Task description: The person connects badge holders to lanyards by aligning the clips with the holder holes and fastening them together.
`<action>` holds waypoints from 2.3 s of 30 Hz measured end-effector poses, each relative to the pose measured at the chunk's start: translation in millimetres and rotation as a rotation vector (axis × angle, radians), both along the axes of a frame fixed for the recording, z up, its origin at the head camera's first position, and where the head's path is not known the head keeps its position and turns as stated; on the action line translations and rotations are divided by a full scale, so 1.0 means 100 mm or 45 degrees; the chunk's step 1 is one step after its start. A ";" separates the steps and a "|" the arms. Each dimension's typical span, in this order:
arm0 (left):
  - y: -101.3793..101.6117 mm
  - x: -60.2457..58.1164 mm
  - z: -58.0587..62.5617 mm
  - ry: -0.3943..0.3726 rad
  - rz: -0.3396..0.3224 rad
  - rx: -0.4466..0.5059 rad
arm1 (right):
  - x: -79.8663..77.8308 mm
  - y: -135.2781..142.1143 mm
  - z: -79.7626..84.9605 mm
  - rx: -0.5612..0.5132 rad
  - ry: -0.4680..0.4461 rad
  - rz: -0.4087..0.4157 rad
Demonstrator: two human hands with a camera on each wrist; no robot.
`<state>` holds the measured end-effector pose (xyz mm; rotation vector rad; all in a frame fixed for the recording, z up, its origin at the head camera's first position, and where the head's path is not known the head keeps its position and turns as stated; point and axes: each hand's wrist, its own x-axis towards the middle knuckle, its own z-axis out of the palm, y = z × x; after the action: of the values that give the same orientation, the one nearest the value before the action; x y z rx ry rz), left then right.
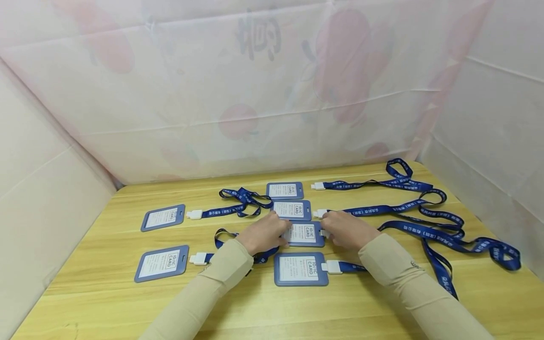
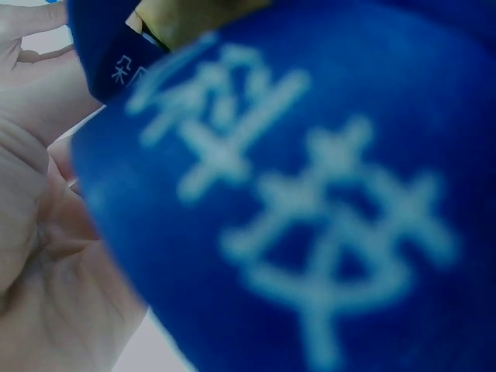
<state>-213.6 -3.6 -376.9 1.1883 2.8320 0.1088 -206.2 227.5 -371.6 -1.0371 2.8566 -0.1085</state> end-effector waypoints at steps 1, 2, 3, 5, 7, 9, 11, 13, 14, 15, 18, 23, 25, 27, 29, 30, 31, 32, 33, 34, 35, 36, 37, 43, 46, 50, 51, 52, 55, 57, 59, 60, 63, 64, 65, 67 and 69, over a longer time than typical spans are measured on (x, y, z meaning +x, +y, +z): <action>0.00 0.00 0.00 0.000 0.000 0.001 | 0.00 0.00 0.00 -0.001 0.001 0.002; 0.00 0.00 0.00 -0.002 0.000 0.002 | 0.00 0.00 0.00 -0.002 0.002 0.004; 0.00 0.00 0.00 -0.003 0.000 0.003 | 0.00 0.00 0.00 -0.004 0.003 0.007; 0.00 0.00 0.00 -0.003 0.000 0.003 | 0.00 0.00 0.00 -0.003 0.006 0.009; 0.00 0.00 0.00 -0.004 0.001 0.003 | 0.00 0.00 0.01 -0.002 0.008 0.012; 0.00 0.00 0.00 -0.005 0.002 0.004 | 0.00 0.00 0.01 -0.001 0.013 0.015; 0.00 -0.01 0.00 -0.005 0.004 0.003 | 0.00 0.00 0.01 0.000 0.019 0.019; 0.01 -0.01 0.00 -0.002 0.005 0.001 | 0.00 0.01 0.00 0.000 0.025 0.023; 0.01 -0.01 0.00 -0.002 0.005 0.001 | 0.00 0.01 0.00 -0.001 0.027 0.025; 0.01 -0.01 0.00 -0.002 0.006 0.000 | 0.00 0.01 0.00 -0.002 0.028 0.027; 0.00 -0.01 0.00 -0.004 0.005 0.000 | 0.00 0.01 0.00 -0.003 0.026 0.024; 0.00 0.00 0.00 -0.007 -0.002 -0.001 | 0.00 0.01 0.00 -0.005 0.011 0.018; 0.00 0.00 0.00 -0.006 -0.004 -0.002 | 0.00 0.01 -0.01 -0.005 0.011 0.019; -0.01 0.00 0.01 -0.005 -0.007 -0.002 | -0.01 0.02 -0.01 -0.006 0.012 0.022; -0.01 0.00 0.01 -0.007 -0.010 0.001 | -0.01 0.02 -0.02 -0.006 0.013 0.022; -0.01 0.00 0.01 -0.008 -0.012 0.002 | -0.01 0.02 -0.02 -0.006 0.010 0.022; -0.01 0.00 0.01 -0.008 -0.013 0.001 | -0.02 0.02 -0.02 -0.007 0.007 0.021; -0.01 0.00 0.02 -0.006 -0.015 0.000 | -0.02 0.02 -0.02 -0.009 0.007 0.022; -0.01 0.00 0.02 -0.002 -0.016 -0.001 | -0.03 0.02 -0.02 -0.011 0.007 0.021; -0.01 0.00 0.03 0.003 -0.015 -0.004 | -0.03 0.01 -0.02 -0.013 0.010 0.020; -0.01 0.00 0.03 0.006 -0.014 -0.007 | -0.04 0.01 -0.02 -0.014 0.010 0.019; -0.01 -0.01 0.04 0.008 -0.012 -0.009 | -0.04 0.01 -0.02 -0.017 0.011 0.018; -0.01 -0.01 0.04 0.011 -0.010 -0.011 | -0.04 0.01 -0.02 -0.019 0.016 0.019; -0.02 0.00 0.05 0.005 -0.007 -0.007 | -0.03 0.01 -0.01 -0.024 0.031 0.026; -0.02 0.00 0.05 0.002 -0.005 -0.001 | -0.03 0.00 -0.01 -0.019 0.038 0.031; -0.02 0.01 0.05 0.002 -0.008 0.005 | -0.03 0.00 -0.01 -0.008 0.035 0.029; -0.02 0.01 0.05 0.003 -0.010 0.004 | -0.03 0.00 -0.01 -0.007 0.035 0.030; -0.02 0.01 0.05 0.003 -0.010 0.006 | -0.03 0.00 -0.02 -0.005 0.035 0.030; -0.02 0.01 0.04 -0.003 -0.007 0.010 | -0.03 0.00 -0.02 -0.008 0.035 0.033; -0.02 0.01 0.04 -0.005 -0.009 0.010 | -0.02 0.00 -0.02 -0.009 0.033 0.032; -0.02 0.01 0.03 -0.007 -0.011 0.011 | -0.02 0.00 -0.02 -0.008 0.030 0.029; -0.02 0.01 0.03 -0.008 -0.012 0.010 | -0.02 0.00 -0.02 -0.006 0.026 0.025; -0.01 0.01 0.02 -0.009 -0.016 0.010 | -0.01 0.01 -0.02 -0.003 0.021 0.018; -0.01 0.01 0.02 -0.011 -0.015 0.010 | -0.01 0.01 -0.03 -0.004 0.019 0.019; -0.01 0.01 0.02 -0.013 -0.015 0.012 | -0.01 0.01 -0.03 -0.006 0.018 0.019; -0.01 0.01 0.02 -0.014 -0.016 0.013 | -0.01 0.01 -0.03 -0.009 0.015 0.021; -0.02 0.01 0.02 -0.010 -0.017 0.012 | -0.02 0.01 -0.04 -0.014 0.014 0.026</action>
<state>-212.4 -5.1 -375.3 1.2057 2.8196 0.1257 -207.9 228.6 -375.7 -1.0724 2.8579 -0.1173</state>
